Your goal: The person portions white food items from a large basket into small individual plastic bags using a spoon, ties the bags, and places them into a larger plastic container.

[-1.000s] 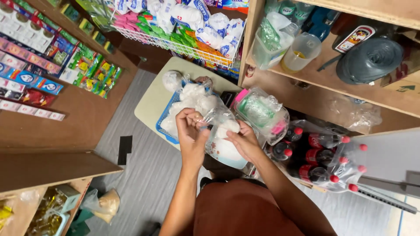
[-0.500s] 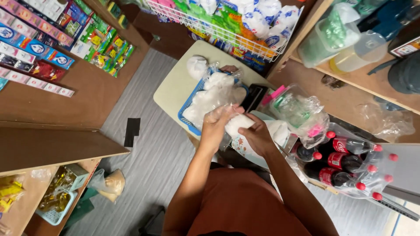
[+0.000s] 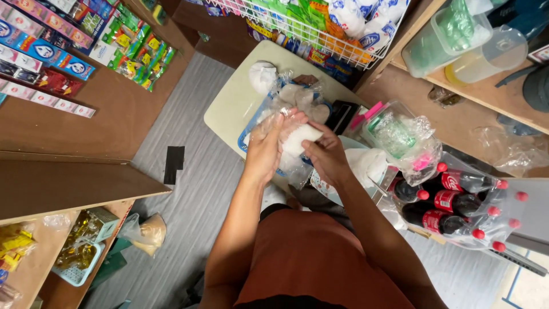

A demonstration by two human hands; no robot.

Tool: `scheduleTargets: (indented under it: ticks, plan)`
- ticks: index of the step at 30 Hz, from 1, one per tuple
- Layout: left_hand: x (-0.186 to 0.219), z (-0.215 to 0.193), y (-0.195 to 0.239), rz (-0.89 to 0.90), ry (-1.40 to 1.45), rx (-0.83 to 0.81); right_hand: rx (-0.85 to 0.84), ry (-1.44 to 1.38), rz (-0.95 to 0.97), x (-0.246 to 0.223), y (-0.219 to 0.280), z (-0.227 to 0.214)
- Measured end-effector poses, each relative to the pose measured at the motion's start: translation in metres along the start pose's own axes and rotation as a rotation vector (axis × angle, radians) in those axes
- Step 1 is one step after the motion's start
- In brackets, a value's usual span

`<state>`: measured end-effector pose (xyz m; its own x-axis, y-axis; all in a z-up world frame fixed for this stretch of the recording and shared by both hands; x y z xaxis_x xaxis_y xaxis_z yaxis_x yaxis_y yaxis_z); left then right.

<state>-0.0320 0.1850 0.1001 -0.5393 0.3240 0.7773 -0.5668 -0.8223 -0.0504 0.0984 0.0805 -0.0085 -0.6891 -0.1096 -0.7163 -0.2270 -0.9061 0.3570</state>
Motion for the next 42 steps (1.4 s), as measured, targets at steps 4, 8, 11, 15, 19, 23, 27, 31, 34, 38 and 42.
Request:
scheduleTargets:
  ticks: [4,8,11,15,19,23,27,31,34,38,42]
  plan:
    - [0.006,-0.01,-0.018,0.01,0.002,-0.024,0.011,0.031,-0.026,-0.025,0.004,0.013]
    - [0.009,-0.04,-0.038,0.071,-0.058,-0.016,0.167,0.181,-0.022,-0.039,0.018,-0.001]
    - [0.0,-0.063,-0.046,0.12,-0.173,-0.026,0.232,0.218,-0.048,-0.033,0.028,-0.022]
    - [-0.033,-0.091,-0.048,0.042,-0.324,-0.095,0.271,0.242,0.047,-0.025,0.037,-0.037]
    - [-0.091,-0.134,-0.044,-0.055,-0.498,-0.264,0.259,0.261,0.13,-0.017,0.046,-0.047]
    - [-0.141,-0.169,-0.036,-0.03,-0.573,-0.393,0.276,0.244,0.166,-0.004,0.049,-0.055]
    - [-0.154,-0.172,-0.027,-0.078,-0.642,-0.367,0.299,0.263,0.226,-0.001,0.054,-0.058]
    - [-0.15,-0.165,-0.022,-0.05,-0.568,-0.297,0.32,0.267,0.236,0.002,0.059,-0.066]
    - [-0.133,-0.143,-0.02,-0.019,-0.62,-0.291,0.309,0.268,0.221,0.0,0.063,-0.067]
    - [-0.114,-0.111,-0.018,0.001,-0.693,-0.324,0.339,0.301,0.211,-0.003,0.07,-0.066]
    - [-0.101,-0.074,-0.01,-0.022,-0.838,-0.289,0.428,0.264,0.119,-0.009,0.09,-0.074]
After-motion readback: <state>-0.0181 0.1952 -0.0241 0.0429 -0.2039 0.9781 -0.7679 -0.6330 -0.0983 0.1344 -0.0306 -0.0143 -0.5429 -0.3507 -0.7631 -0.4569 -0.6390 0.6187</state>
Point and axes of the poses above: each hand's wrist, its own y-axis away from the middle knuckle, its own z-axis out of the palm, x = y × z, the point moved 2 cm from there along -y, towards the middle knuckle, and after that the axes turned 14 degrees about z, right-handed, at the moved point
